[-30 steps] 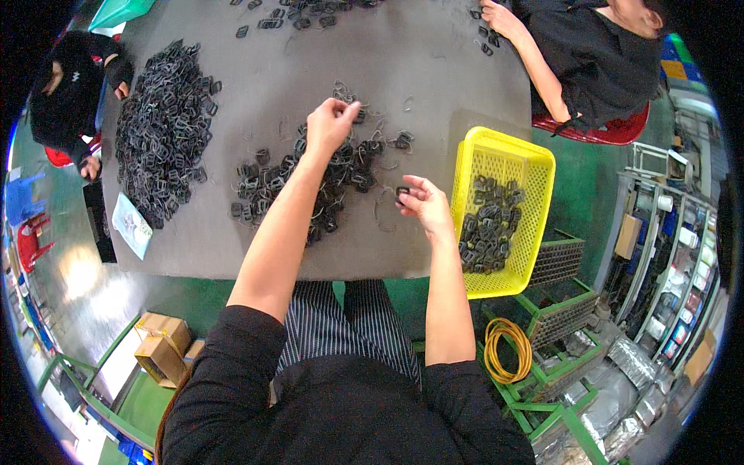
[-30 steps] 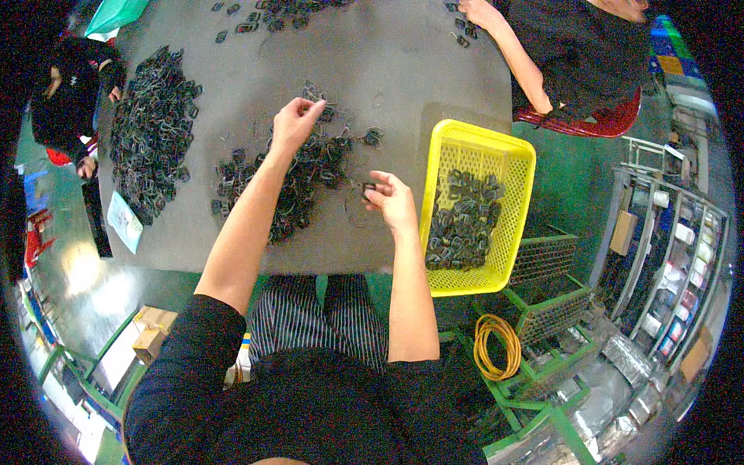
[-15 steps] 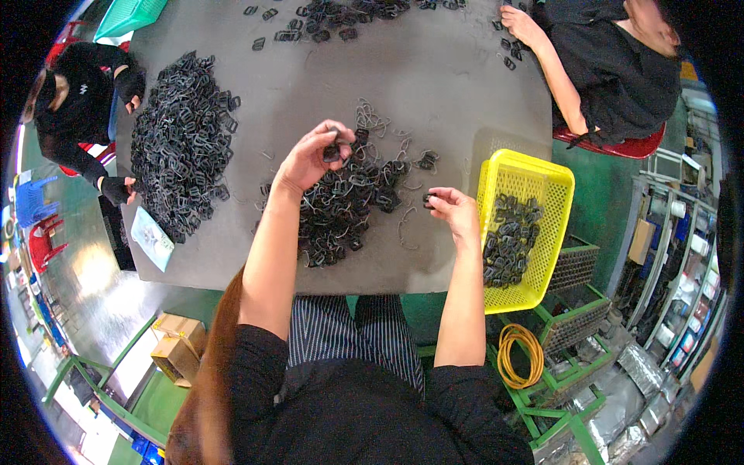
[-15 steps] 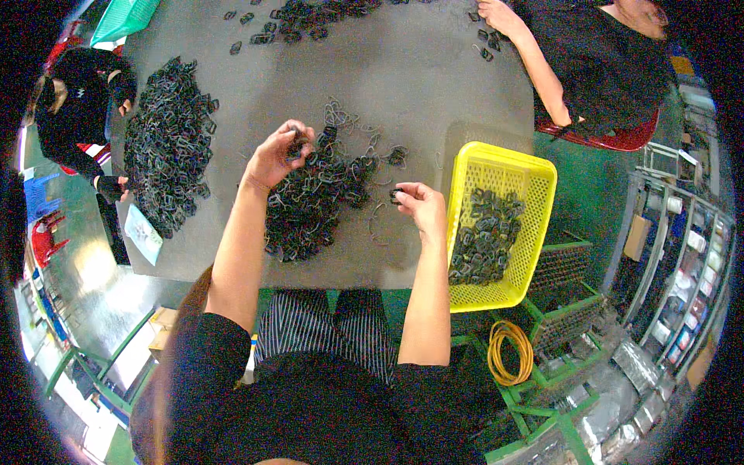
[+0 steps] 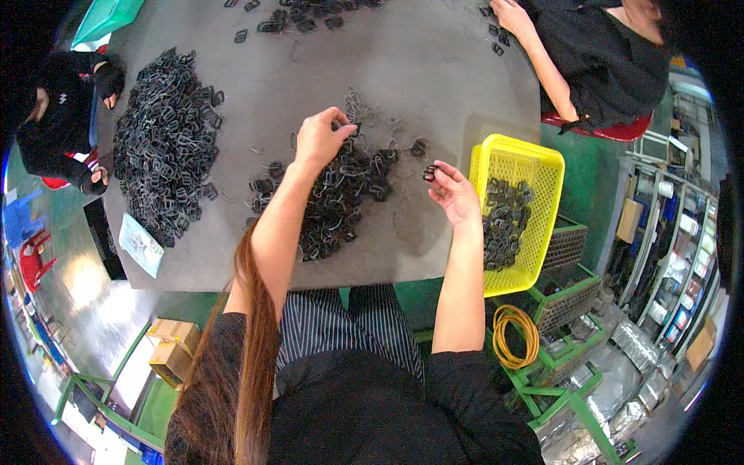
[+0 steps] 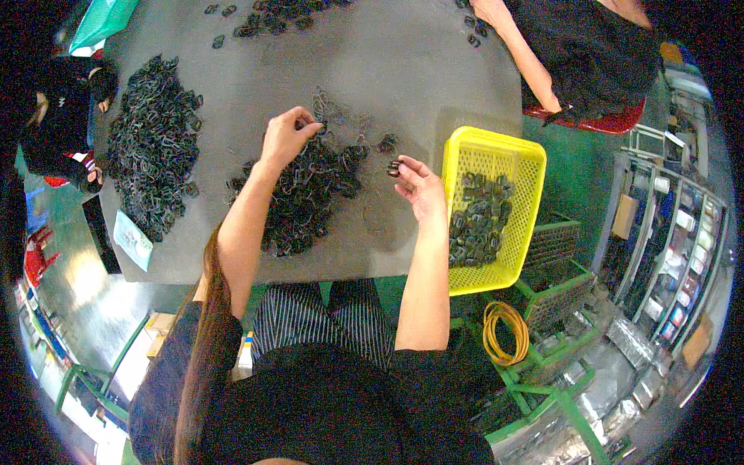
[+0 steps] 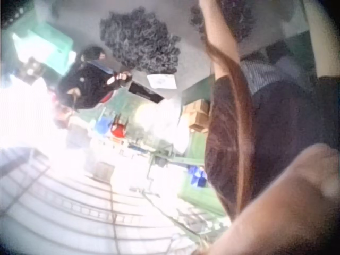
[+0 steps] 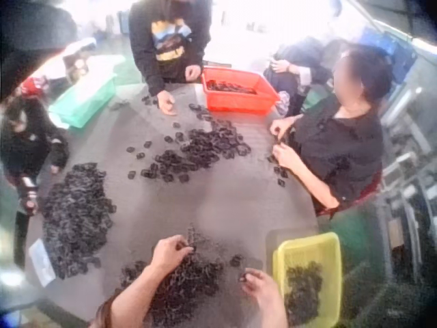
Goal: The person picks up black plastic buckles from a large pile on a table and places them into a yellow plastic basket.
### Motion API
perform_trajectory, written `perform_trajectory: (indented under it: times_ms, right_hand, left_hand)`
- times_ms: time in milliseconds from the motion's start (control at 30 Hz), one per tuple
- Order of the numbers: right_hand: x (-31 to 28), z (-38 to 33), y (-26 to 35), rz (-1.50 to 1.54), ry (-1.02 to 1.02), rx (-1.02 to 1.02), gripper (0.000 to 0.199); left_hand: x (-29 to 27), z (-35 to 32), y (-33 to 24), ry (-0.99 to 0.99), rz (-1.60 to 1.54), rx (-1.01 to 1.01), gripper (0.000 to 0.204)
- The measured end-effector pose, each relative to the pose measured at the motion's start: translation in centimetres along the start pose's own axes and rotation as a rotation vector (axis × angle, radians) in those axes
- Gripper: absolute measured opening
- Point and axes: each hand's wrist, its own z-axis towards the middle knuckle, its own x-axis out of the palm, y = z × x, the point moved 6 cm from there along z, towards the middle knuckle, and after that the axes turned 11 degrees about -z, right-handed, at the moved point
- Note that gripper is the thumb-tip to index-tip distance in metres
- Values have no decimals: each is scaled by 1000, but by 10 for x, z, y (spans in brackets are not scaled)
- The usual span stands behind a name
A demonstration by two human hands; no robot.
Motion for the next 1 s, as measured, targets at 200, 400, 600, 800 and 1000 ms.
perform_trajectory:
  times_ms: [200,400,600,800,1000]
  right_hand:
    - [-7,7,-7,-229,-167,-87,18]
    - [-15,19,-30,-315,-274,-279,20]
    - [1,-5,-23,-53,-74,-9,19]
    - [3,-9,-21,120,-19,1,20]
    - [-3,-8,-17,-247,-155,-62,23]
  left_hand:
    - [-23,-14,4,174,-448,-272,23]
    - [-36,-25,7,187,-403,-169,20]
    - [-27,-40,-26,389,-1351,-265,22]
    - [35,-7,-21,90,-236,24,25]
    - [57,-5,-29,19,80,236,21]
